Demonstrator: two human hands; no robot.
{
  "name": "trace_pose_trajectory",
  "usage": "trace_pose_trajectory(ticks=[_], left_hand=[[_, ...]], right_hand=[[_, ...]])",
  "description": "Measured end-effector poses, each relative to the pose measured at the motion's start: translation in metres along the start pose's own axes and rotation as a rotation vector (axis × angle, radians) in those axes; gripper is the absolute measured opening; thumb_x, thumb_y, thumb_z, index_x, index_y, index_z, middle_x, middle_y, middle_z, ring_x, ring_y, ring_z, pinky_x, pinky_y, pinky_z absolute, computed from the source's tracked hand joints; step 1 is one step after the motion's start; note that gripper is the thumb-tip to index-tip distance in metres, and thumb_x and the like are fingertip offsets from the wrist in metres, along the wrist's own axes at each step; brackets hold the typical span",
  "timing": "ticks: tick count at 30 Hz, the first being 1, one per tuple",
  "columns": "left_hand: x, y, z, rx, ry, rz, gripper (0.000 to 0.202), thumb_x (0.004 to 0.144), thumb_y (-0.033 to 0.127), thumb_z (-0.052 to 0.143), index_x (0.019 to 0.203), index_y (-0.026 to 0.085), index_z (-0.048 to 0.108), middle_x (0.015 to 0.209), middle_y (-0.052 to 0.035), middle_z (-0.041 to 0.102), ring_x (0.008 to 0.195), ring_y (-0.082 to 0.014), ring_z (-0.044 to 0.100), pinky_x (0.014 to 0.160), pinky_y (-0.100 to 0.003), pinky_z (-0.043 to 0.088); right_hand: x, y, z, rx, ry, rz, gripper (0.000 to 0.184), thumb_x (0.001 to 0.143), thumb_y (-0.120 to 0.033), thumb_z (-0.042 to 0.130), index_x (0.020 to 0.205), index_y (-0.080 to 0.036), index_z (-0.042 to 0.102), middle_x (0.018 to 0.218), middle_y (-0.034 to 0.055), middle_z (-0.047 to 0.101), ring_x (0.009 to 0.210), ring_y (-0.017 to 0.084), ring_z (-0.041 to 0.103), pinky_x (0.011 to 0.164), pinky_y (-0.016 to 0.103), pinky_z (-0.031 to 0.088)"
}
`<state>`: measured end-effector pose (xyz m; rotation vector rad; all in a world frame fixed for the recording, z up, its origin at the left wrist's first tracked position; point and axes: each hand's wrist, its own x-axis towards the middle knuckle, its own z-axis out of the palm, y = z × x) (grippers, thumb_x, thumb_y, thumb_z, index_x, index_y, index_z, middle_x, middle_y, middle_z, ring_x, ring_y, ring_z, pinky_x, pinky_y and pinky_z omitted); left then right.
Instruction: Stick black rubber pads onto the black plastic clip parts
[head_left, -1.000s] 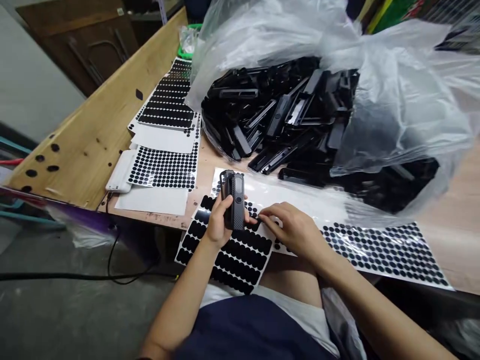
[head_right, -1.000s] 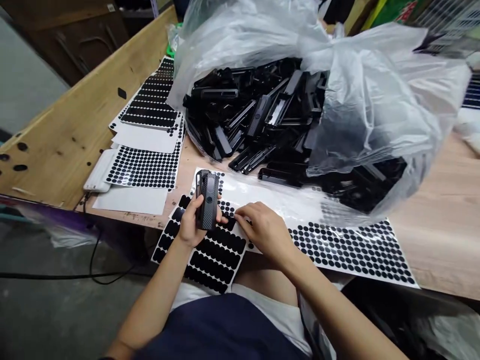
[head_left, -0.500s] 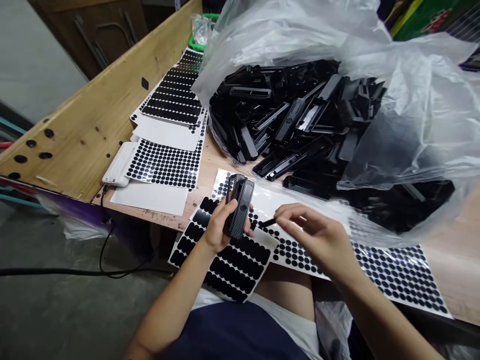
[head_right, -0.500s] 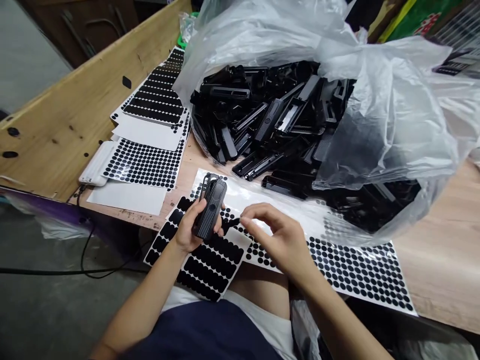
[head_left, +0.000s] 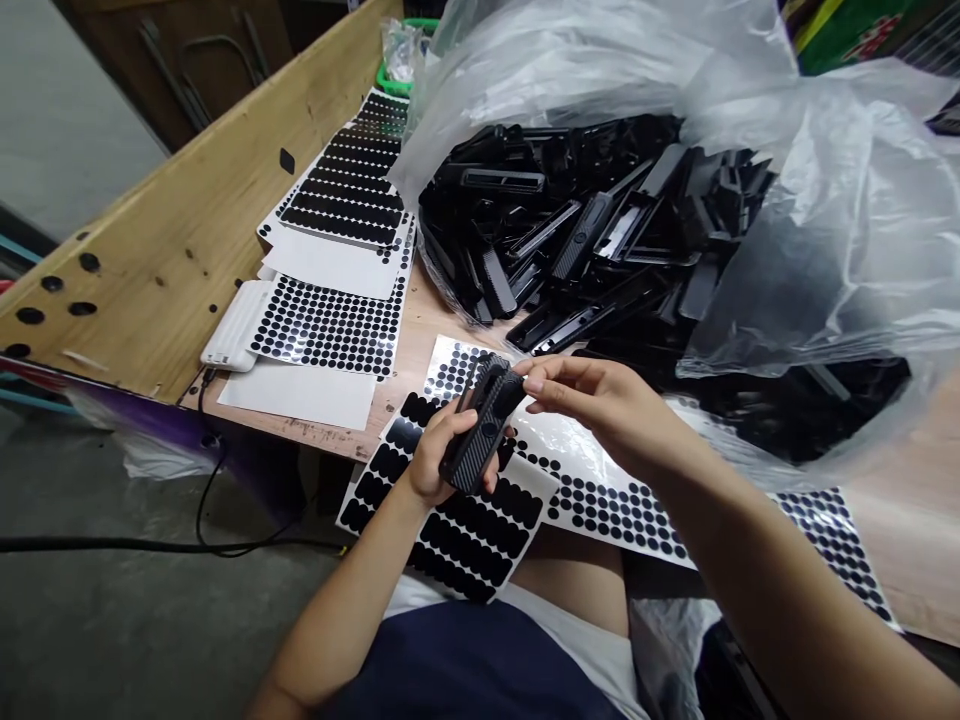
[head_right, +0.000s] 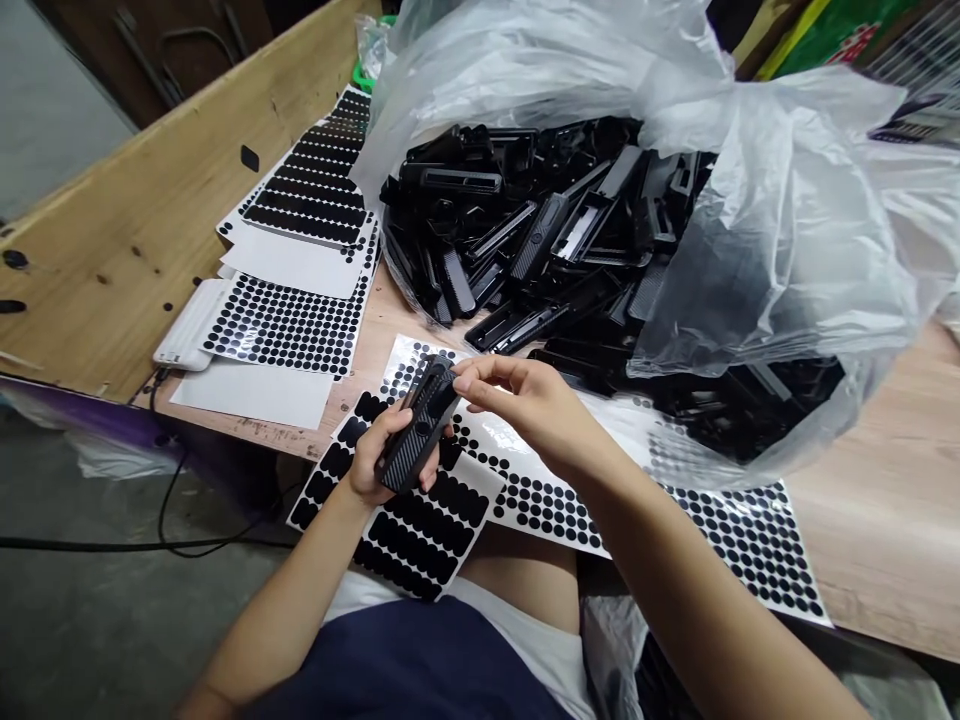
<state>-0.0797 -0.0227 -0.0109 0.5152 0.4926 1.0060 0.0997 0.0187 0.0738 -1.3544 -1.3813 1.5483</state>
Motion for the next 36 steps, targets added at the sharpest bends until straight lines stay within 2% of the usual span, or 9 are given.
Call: trace_pose_trajectory(ticks=[6,13,19,24,36], left_hand=[[0.0,-0.001,-0.0008,-0.011,-0.007,-0.012,0.041,0.083,0.047,0.069,0.103,0.015,0.054,0.088,-0.0077,0.073,0.042,-0.0138,0.062,0.038,-0.025,0.051],[0.0003,-0.0007,-0.0006,-0.008,-0.007,-0.007,0.039,0.083,0.047,0.068,0.099,0.015,0.055,0.091,-0.0099,0.074,0.042,-0.0139,0.062,0.039,-0.026,0.05],[0.0003,-0.0013,-0.0011,-0.016,-0.011,-0.007,0.04,0.082,0.048,0.069,0.1,0.015,0.055,0.093,-0.0104,0.074,0.042,-0.0137,0.062,0.038,-0.026,0.05],[0.0003,-0.0021,-0.0022,-0.007,-0.015,-0.007,0.039,0.083,0.048,0.068,0.099,0.014,0.055,0.094,-0.0114,0.074,0.042,-0.0142,0.062,0.038,-0.027,0.05],[-0.0003,-0.002,-0.0023,-0.027,-0.02,-0.006,0.038,0.083,0.047,0.069,0.099,0.014,0.056,0.087,-0.0084,0.073,0.043,-0.0146,0.062,0.038,-0.026,0.051]], right_hand=[[0.0006,-0.0014,-0.0005,-0.044,0.0,-0.006,0.042,0.066,-0.061,0.089,0.073,-0.022,0.076,0.099,0.0061,0.076,0.088,0.022,0.063,0.077,0.033,0.05],[0.0014,-0.0012,-0.0005,-0.062,-0.01,-0.029,0.042,0.068,-0.06,0.088,0.072,-0.021,0.075,0.098,0.0057,0.076,0.089,0.021,0.065,0.08,0.032,0.051],[0.0028,-0.0042,-0.001,-0.112,-0.006,-0.014,0.049,0.065,-0.067,0.087,0.072,-0.021,0.074,0.098,0.0077,0.077,0.09,0.025,0.066,0.08,0.036,0.054],[0.0027,-0.0056,-0.0003,-0.103,-0.02,-0.033,0.046,0.066,-0.064,0.088,0.072,-0.021,0.074,0.097,0.007,0.076,0.089,0.023,0.065,0.081,0.035,0.053],[0.0023,-0.0079,0.0005,-0.115,-0.018,-0.001,0.047,0.065,-0.066,0.087,0.071,-0.021,0.074,0.097,0.0076,0.077,0.089,0.024,0.065,0.079,0.035,0.054]])
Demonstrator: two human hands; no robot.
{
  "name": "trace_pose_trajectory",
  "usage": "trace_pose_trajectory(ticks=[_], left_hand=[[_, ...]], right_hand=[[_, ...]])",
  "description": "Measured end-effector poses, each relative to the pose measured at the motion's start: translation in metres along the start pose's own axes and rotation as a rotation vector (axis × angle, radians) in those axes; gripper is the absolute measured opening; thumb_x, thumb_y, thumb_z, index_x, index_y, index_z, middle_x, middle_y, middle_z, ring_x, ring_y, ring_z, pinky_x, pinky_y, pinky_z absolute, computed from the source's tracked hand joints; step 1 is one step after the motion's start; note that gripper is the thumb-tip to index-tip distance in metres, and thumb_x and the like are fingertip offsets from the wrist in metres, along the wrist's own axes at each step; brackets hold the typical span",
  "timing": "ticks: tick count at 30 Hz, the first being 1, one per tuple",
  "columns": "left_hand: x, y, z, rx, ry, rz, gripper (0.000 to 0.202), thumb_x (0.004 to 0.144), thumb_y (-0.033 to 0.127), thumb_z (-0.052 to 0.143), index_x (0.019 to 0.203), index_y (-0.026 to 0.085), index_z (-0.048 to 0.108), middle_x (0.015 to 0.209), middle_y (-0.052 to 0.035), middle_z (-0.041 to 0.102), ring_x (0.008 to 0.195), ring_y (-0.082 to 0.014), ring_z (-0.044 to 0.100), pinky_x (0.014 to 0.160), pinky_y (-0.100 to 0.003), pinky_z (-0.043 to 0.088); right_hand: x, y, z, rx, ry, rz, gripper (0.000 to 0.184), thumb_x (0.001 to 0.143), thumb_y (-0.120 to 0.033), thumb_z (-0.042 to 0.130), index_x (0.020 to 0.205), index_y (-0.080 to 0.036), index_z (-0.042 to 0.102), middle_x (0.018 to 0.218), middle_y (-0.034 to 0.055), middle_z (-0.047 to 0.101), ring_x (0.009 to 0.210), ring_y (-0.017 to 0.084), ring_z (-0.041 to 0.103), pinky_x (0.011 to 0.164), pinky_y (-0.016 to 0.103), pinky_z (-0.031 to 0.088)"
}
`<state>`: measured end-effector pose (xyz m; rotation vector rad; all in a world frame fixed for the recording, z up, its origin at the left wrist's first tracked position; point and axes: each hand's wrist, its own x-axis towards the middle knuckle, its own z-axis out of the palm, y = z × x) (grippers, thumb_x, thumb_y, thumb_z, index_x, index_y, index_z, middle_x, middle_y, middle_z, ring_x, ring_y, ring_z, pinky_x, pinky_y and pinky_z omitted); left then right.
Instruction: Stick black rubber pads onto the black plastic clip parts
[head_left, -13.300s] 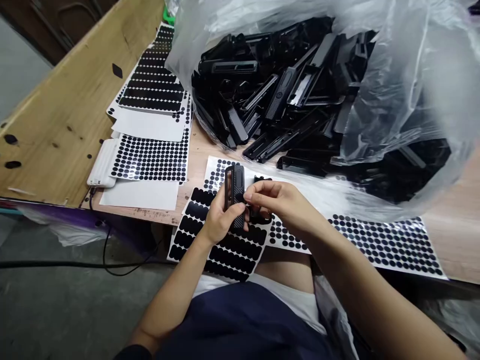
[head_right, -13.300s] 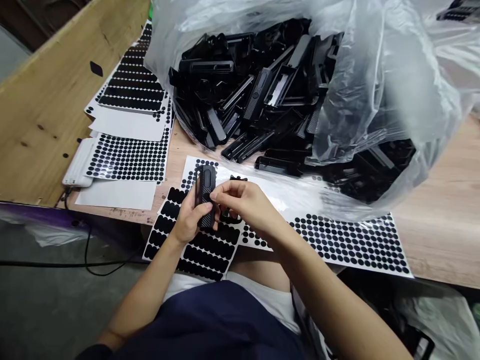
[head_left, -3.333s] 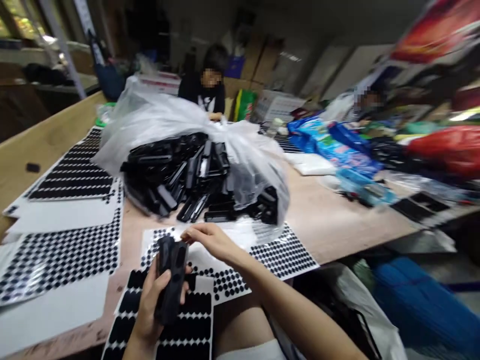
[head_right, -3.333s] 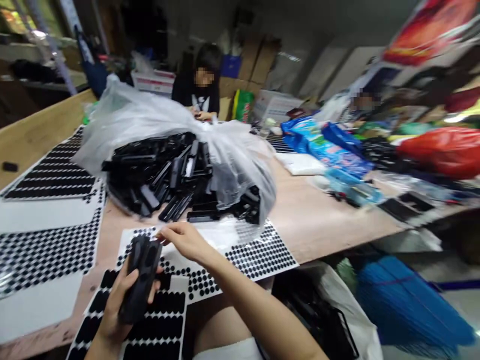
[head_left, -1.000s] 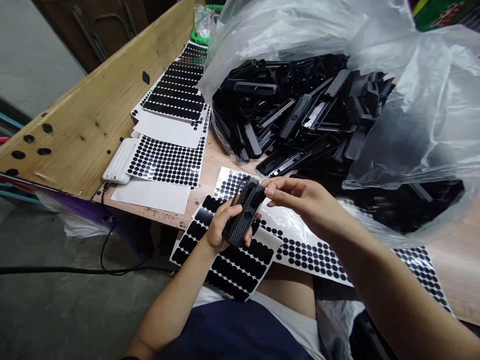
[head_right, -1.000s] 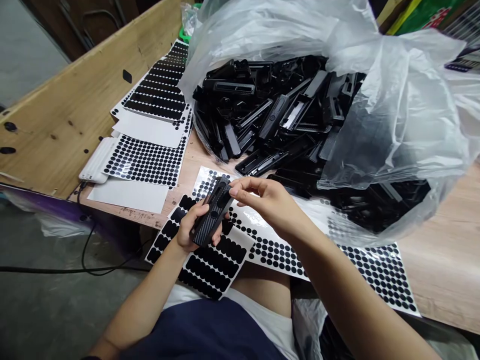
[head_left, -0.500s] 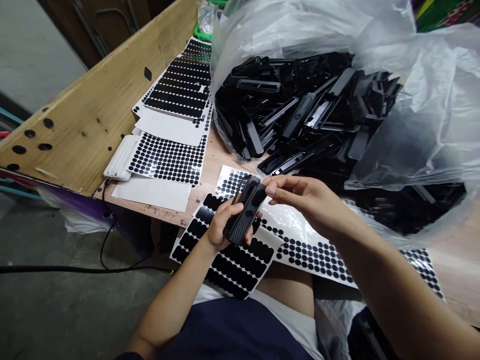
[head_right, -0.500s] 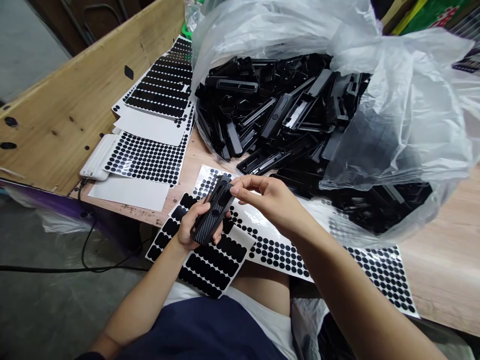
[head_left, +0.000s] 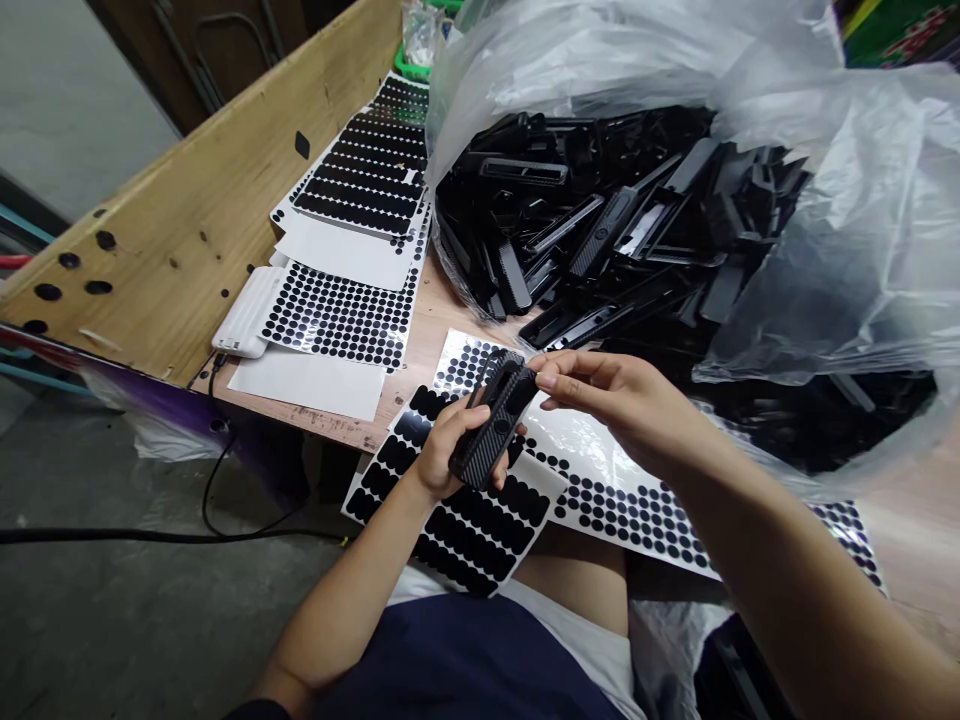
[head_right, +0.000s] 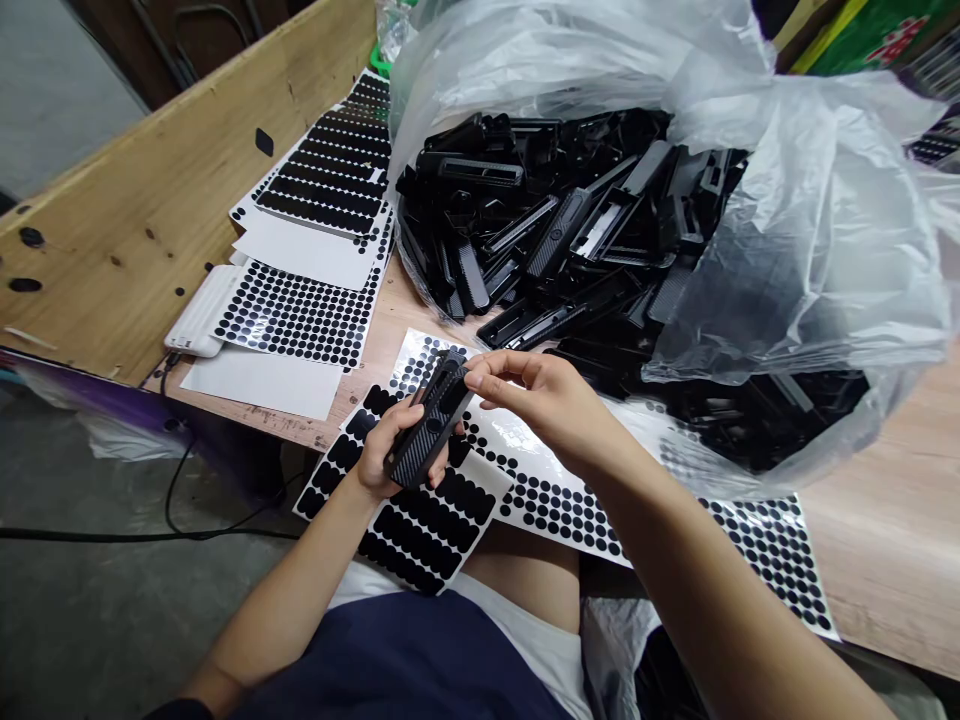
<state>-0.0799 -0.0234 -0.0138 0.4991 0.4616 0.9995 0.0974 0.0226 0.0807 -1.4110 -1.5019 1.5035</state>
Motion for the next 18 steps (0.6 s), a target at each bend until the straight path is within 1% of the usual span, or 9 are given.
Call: trace_pose_trajectory(ticks=[7,14,18], left_hand=[[0.0001,-0.0001,0.0006,0.013,-0.001,0.003,0.038,0.083,0.047,0.068,0.099,0.015,0.056,0.088,-0.0087,0.073,0.043,-0.0137,0.061,0.039,-0.026,0.05],[-0.0001,0.0,0.0003,0.002,-0.008,-0.002,0.038,0.083,0.047,0.069,0.099,0.015,0.055,0.089,-0.0088,0.073,0.043,-0.014,0.062,0.039,-0.027,0.05],[-0.0005,0.0001,0.0006,0.003,-0.005,-0.009,0.038,0.083,0.047,0.069,0.098,0.015,0.055,0.086,-0.0073,0.072,0.043,-0.0138,0.061,0.039,-0.026,0.051]], right_hand=[[-0.0001,-0.0015,0.0011,-0.034,0.013,-0.029,0.051,0.063,-0.07,0.086,0.071,-0.021,0.074,0.094,0.0079,0.077,0.088,0.025,0.066,0.08,0.037,0.054],[0.0002,0.0003,-0.001,-0.089,0.008,-0.054,0.052,0.067,-0.071,0.084,0.074,-0.021,0.074,0.094,0.0084,0.076,0.092,0.027,0.066,0.088,0.041,0.052],[-0.0004,-0.0007,-0.0001,-0.166,0.044,-0.08,0.053,0.069,-0.073,0.081,0.077,-0.021,0.074,0.096,0.0095,0.075,0.093,0.028,0.067,0.09,0.043,0.052]])
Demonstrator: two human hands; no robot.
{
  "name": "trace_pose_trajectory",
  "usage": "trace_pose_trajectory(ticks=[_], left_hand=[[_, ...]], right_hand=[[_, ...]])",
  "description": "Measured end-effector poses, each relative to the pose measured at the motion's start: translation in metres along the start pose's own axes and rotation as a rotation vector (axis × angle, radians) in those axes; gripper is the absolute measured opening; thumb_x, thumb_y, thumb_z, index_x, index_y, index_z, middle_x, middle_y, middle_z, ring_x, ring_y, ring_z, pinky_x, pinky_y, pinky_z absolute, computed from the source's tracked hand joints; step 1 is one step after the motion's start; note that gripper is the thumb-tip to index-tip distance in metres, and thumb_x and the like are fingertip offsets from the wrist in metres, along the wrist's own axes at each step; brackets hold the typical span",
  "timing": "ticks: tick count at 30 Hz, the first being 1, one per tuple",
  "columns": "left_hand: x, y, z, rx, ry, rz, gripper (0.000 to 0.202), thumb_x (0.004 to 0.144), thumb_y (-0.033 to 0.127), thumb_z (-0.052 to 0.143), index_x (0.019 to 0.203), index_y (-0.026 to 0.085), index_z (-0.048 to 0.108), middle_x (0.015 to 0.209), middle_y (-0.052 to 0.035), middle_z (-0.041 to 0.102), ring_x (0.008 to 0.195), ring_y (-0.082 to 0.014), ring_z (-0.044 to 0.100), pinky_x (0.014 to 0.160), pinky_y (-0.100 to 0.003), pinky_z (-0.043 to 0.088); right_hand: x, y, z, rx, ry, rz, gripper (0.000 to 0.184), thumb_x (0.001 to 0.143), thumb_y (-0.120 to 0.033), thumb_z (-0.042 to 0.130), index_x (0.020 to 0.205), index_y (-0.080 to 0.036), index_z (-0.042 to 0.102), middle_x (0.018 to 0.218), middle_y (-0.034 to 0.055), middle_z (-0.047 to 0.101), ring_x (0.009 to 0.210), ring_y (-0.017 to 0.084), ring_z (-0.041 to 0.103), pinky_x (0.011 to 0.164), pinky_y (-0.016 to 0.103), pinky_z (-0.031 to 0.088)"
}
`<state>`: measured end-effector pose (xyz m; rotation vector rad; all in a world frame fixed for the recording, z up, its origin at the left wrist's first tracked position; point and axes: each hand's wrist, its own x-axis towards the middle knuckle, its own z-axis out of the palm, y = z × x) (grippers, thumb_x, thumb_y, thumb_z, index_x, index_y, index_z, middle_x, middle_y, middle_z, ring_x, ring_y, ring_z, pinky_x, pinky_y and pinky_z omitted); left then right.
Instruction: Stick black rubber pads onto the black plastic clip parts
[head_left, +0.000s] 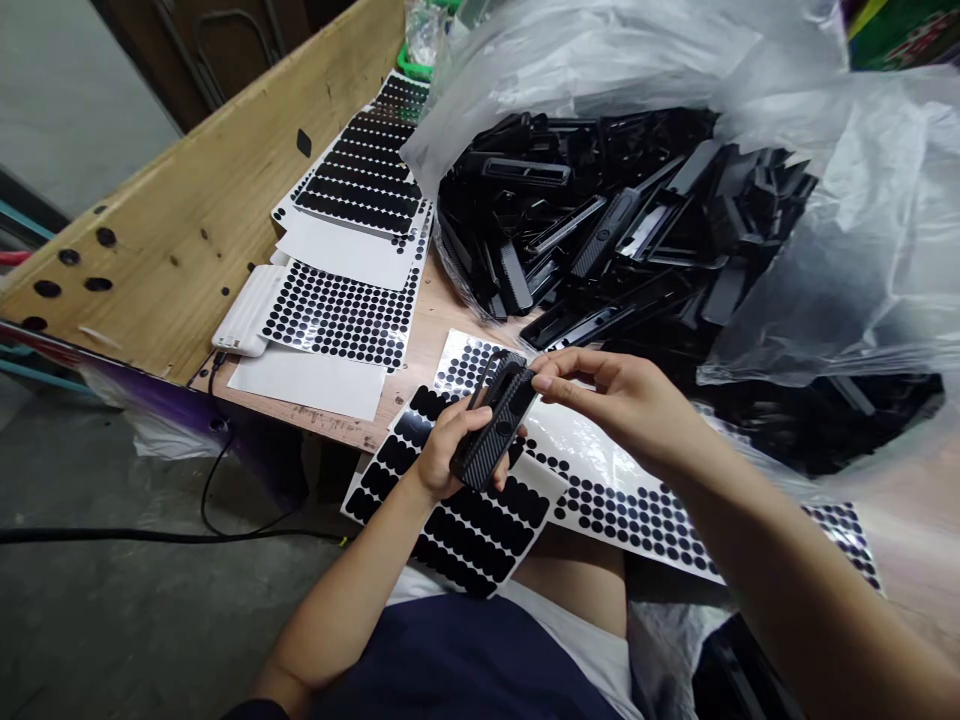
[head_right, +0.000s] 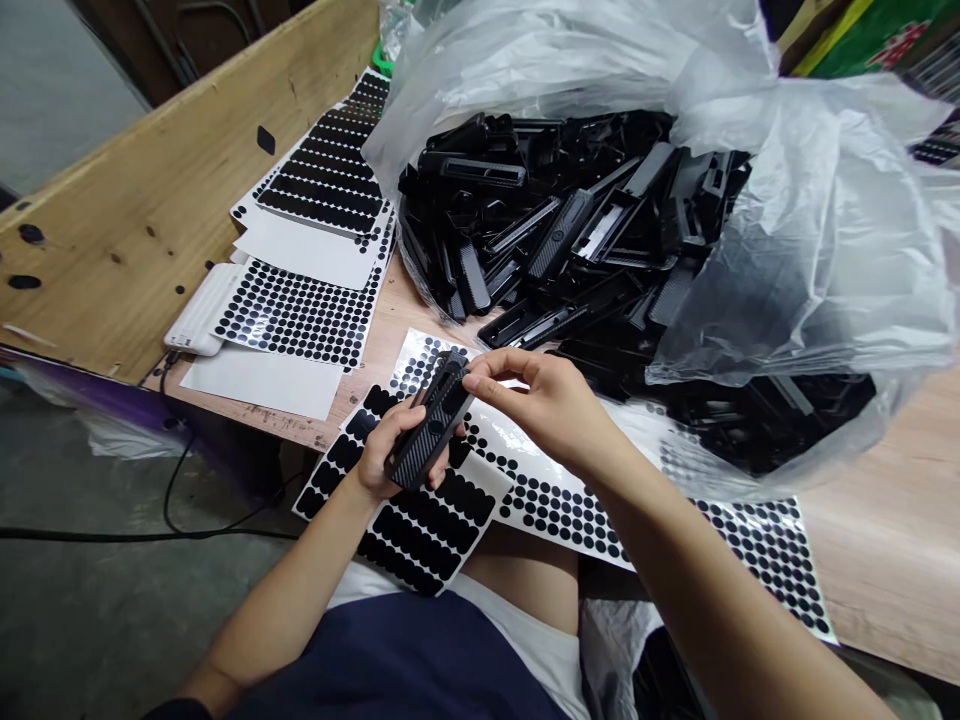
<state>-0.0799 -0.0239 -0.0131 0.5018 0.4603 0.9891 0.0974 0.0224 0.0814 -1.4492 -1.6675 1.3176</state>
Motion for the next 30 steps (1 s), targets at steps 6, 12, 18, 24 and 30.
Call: trace_pose_trajectory(ticks=[6,12,18,24,30], left_hand=[[0.0,-0.001,-0.001,0.015,0.003,0.001,0.038,0.085,0.047,0.067,0.1,0.015,0.056,0.09,-0.009,0.072,0.043,-0.0136,0.062,0.039,-0.026,0.051],[0.0,-0.002,-0.002,0.014,0.001,-0.009,0.039,0.085,0.048,0.067,0.101,0.015,0.056,0.092,-0.0097,0.073,0.043,-0.0135,0.062,0.039,-0.026,0.05],[0.0,-0.001,-0.001,0.014,-0.002,0.005,0.037,0.086,0.047,0.066,0.1,0.015,0.057,0.091,-0.0097,0.073,0.043,-0.0133,0.061,0.039,-0.025,0.05],[-0.001,0.0,0.0,0.026,0.003,0.01,0.038,0.086,0.048,0.066,0.1,0.014,0.057,0.09,-0.0101,0.072,0.043,-0.0128,0.061,0.039,-0.025,0.051],[0.0,0.0,0.001,0.018,0.011,0.024,0.037,0.086,0.046,0.068,0.099,0.013,0.059,0.086,-0.0076,0.071,0.042,-0.0129,0.061,0.039,-0.025,0.051]], right_hand=[[-0.002,0.001,0.003,-0.101,0.067,-0.097,0.05,0.076,-0.072,0.076,0.077,-0.022,0.071,0.092,0.0091,0.075,0.086,0.027,0.069,0.08,0.04,0.057],[-0.004,0.003,0.006,-0.133,0.088,-0.149,0.043,0.082,-0.065,0.073,0.08,-0.022,0.071,0.089,0.0086,0.075,0.082,0.025,0.069,0.074,0.038,0.056],[-0.006,0.003,0.009,-0.178,0.125,-0.195,0.032,0.088,-0.055,0.071,0.084,-0.023,0.072,0.088,0.0072,0.075,0.08,0.024,0.069,0.073,0.038,0.057],[-0.013,0.006,0.015,-0.252,0.214,-0.318,0.018,0.093,-0.042,0.069,0.086,-0.025,0.07,0.09,0.0056,0.075,0.081,0.023,0.069,0.078,0.04,0.058],[-0.018,0.014,0.023,-0.347,0.334,-0.487,0.01,0.095,-0.033,0.067,0.097,-0.023,0.067,0.109,0.0106,0.071,0.093,0.024,0.07,0.08,0.041,0.062]])
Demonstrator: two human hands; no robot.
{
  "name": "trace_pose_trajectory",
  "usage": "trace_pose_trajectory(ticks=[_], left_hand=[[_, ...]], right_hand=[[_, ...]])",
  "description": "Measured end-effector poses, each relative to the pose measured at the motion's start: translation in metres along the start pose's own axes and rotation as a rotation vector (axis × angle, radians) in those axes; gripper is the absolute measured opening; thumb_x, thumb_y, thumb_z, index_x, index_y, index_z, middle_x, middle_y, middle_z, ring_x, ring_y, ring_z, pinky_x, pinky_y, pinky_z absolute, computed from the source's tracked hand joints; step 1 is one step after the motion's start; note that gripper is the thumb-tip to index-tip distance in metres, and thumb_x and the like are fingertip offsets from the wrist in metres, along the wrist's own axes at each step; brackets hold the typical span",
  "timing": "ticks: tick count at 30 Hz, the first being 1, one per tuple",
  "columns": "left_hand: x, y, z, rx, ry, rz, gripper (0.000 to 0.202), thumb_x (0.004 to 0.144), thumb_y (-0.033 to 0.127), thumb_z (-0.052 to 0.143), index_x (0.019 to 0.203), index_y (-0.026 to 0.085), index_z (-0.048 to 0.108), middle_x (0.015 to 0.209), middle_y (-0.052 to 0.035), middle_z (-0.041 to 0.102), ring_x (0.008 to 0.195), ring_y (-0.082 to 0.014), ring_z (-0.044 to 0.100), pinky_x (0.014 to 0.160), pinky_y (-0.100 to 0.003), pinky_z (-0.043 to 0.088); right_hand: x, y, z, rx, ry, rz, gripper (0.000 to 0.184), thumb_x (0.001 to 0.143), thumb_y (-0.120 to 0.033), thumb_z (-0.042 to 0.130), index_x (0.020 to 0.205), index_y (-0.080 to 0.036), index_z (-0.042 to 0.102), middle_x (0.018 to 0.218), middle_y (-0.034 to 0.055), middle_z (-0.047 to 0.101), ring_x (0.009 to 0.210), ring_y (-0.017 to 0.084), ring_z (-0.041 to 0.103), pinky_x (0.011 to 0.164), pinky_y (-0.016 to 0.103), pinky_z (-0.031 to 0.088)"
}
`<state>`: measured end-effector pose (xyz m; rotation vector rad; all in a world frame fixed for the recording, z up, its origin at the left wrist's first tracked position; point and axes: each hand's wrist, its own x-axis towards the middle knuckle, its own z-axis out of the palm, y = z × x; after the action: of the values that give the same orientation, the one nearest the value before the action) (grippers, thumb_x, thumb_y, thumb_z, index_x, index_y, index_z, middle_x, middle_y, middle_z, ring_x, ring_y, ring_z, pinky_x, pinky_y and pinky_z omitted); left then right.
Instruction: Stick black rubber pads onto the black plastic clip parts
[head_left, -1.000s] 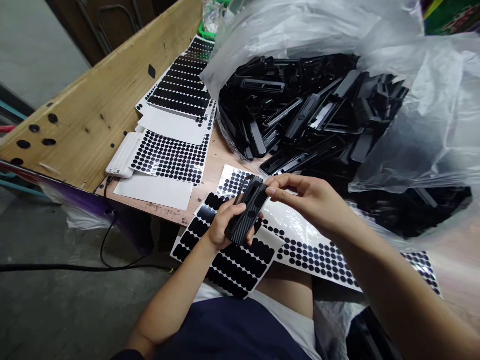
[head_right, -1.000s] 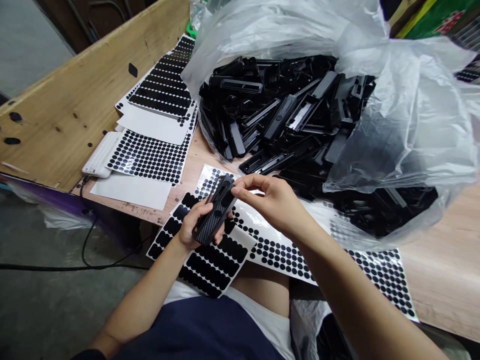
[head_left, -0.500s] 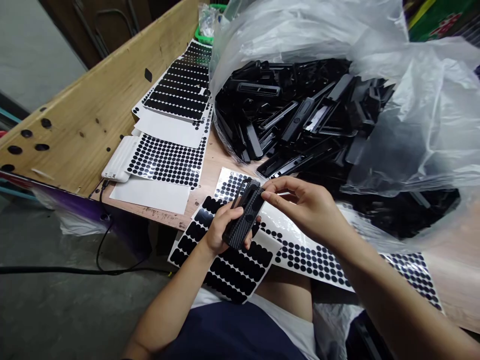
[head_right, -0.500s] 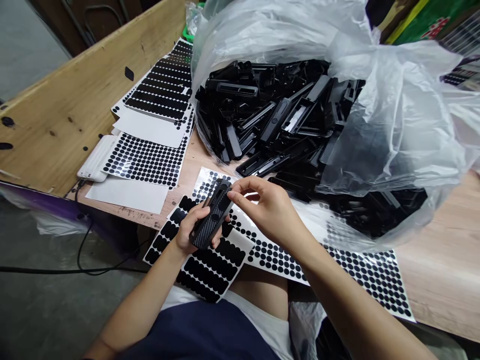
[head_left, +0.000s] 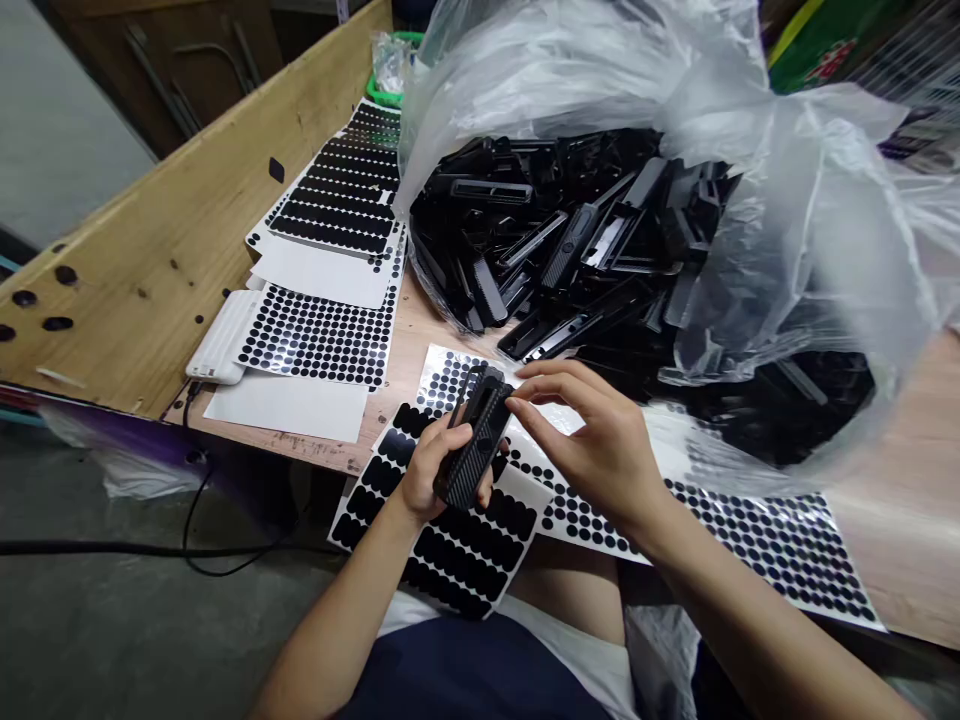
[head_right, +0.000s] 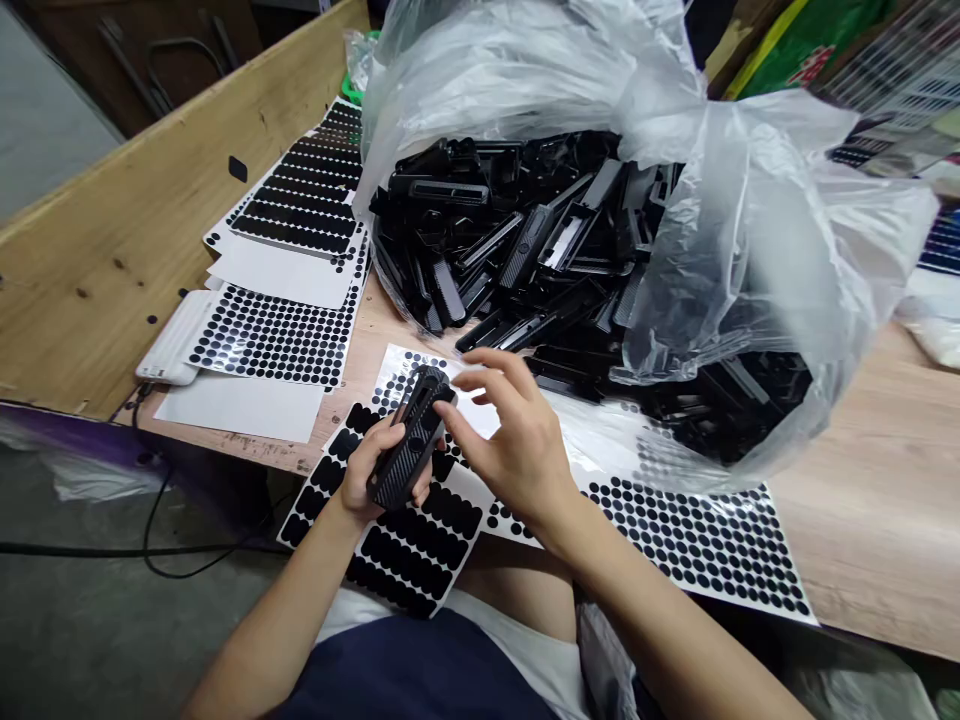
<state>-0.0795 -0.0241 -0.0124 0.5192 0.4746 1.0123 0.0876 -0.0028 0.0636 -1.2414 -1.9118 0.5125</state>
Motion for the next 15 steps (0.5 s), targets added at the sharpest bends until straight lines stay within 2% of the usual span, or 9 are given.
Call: trace_pose_trajectory(ticks=[3,5,7,9,15], left_hand=[[0.001,-0.001,-0.002,-0.001,-0.011,0.003,0.036,0.086,0.047,0.068,0.096,0.014,0.058,0.066,-0.001,0.065,0.04,-0.0142,0.059,0.038,-0.024,0.05],[0.001,-0.002,-0.003,0.011,-0.015,-0.001,0.035,0.086,0.047,0.067,0.095,0.015,0.056,0.056,0.0014,0.06,0.039,-0.015,0.058,0.039,-0.024,0.05],[0.0,-0.002,-0.004,0.026,-0.01,-0.002,0.034,0.087,0.048,0.066,0.095,0.016,0.056,0.053,0.0016,0.059,0.039,-0.0154,0.057,0.039,-0.024,0.05],[0.0,-0.001,-0.004,0.035,-0.006,0.0,0.034,0.087,0.048,0.066,0.094,0.016,0.055,0.052,0.0012,0.06,0.039,-0.0154,0.057,0.04,-0.024,0.051],[-0.002,-0.001,-0.004,0.042,-0.021,0.018,0.034,0.088,0.047,0.066,0.095,0.015,0.058,0.059,0.0007,0.061,0.042,-0.0151,0.059,0.041,-0.024,0.051]], right_hand=[[-0.008,0.002,0.007,-0.015,0.084,0.024,0.044,0.086,-0.043,0.078,0.12,-0.021,0.061,0.13,0.0161,0.06,0.1,0.026,0.068,0.075,0.041,0.063],[-0.012,0.004,0.012,0.018,0.003,0.133,0.057,0.083,-0.05,0.08,0.126,-0.021,0.057,0.118,0.0132,0.065,0.088,0.024,0.069,0.072,0.041,0.061],[-0.014,0.004,0.016,0.098,-0.095,0.262,0.054,0.083,-0.054,0.078,0.121,-0.021,0.058,0.094,0.006,0.069,0.076,0.022,0.067,0.07,0.041,0.06],[-0.014,0.003,0.018,0.197,-0.125,0.357,0.051,0.083,-0.056,0.076,0.115,-0.022,0.058,0.08,0.0016,0.066,0.072,0.022,0.066,0.069,0.039,0.058],[-0.007,-0.002,0.016,0.358,-0.1,0.405,0.033,0.083,-0.048,0.076,0.097,-0.023,0.059,0.073,-0.0017,0.063,0.066,0.017,0.061,0.063,0.033,0.05]])
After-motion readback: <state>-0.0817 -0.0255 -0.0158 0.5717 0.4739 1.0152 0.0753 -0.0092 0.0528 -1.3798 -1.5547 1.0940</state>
